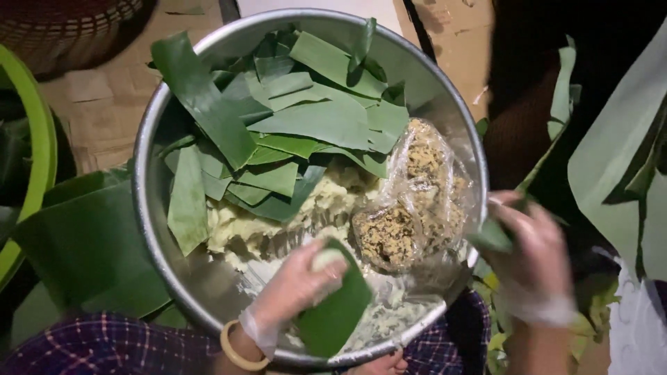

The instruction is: Wrapping dough and filling in banana leaves to prepare food items

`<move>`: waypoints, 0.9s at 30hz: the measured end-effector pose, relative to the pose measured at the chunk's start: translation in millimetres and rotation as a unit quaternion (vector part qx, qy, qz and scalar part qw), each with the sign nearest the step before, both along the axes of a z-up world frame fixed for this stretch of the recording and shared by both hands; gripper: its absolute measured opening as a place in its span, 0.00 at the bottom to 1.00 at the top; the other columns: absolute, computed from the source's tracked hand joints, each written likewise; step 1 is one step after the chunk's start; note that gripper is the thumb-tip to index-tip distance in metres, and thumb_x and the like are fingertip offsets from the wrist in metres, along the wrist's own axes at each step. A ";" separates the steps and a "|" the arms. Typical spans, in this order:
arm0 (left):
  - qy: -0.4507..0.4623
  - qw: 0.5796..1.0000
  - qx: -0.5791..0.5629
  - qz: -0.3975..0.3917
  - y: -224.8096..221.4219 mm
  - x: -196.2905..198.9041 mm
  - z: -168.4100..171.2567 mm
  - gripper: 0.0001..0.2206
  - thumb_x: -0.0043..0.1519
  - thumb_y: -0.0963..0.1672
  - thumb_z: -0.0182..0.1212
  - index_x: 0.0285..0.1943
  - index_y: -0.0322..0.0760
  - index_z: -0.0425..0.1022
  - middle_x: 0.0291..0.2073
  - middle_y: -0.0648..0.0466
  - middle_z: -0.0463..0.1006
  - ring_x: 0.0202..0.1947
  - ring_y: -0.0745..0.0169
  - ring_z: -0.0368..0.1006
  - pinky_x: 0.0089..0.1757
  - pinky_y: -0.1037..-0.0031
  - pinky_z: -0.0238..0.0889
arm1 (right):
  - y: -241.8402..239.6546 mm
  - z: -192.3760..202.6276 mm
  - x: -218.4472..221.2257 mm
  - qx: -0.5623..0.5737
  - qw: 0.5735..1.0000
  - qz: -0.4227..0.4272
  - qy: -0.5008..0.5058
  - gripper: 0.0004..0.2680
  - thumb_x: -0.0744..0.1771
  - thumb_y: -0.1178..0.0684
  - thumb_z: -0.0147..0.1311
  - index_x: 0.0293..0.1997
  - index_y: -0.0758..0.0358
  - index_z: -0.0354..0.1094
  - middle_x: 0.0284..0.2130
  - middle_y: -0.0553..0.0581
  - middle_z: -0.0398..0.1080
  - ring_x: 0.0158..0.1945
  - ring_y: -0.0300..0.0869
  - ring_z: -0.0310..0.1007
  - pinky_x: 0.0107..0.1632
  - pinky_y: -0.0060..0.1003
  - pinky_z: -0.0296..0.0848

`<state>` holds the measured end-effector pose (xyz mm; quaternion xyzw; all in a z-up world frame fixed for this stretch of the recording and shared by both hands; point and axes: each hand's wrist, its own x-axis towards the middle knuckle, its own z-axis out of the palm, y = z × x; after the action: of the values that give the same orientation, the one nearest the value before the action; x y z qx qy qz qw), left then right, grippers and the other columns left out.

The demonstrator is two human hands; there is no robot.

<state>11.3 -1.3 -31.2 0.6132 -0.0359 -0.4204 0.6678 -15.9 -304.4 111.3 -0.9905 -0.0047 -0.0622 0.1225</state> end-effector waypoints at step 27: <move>-0.036 0.922 -0.217 0.318 -25.8 -18.9 21.4 0.11 0.62 0.40 0.59 0.53 0.39 0.74 0.48 0.52 0.79 0.46 0.59 0.76 0.55 0.65 0.72 | 153.0 -100.8 -39.8 0.218 0.945 0.098 0.223 0.26 0.71 0.49 0.44 0.78 0.37 0.34 0.76 0.67 0.44 0.73 0.56 0.52 0.71 0.48 0.55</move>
<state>-7.7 -27.1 -9.8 0.4469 0.0466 -0.1451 0.8815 -55.7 -151.4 10.5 -0.9226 -0.0610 0.1735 0.3391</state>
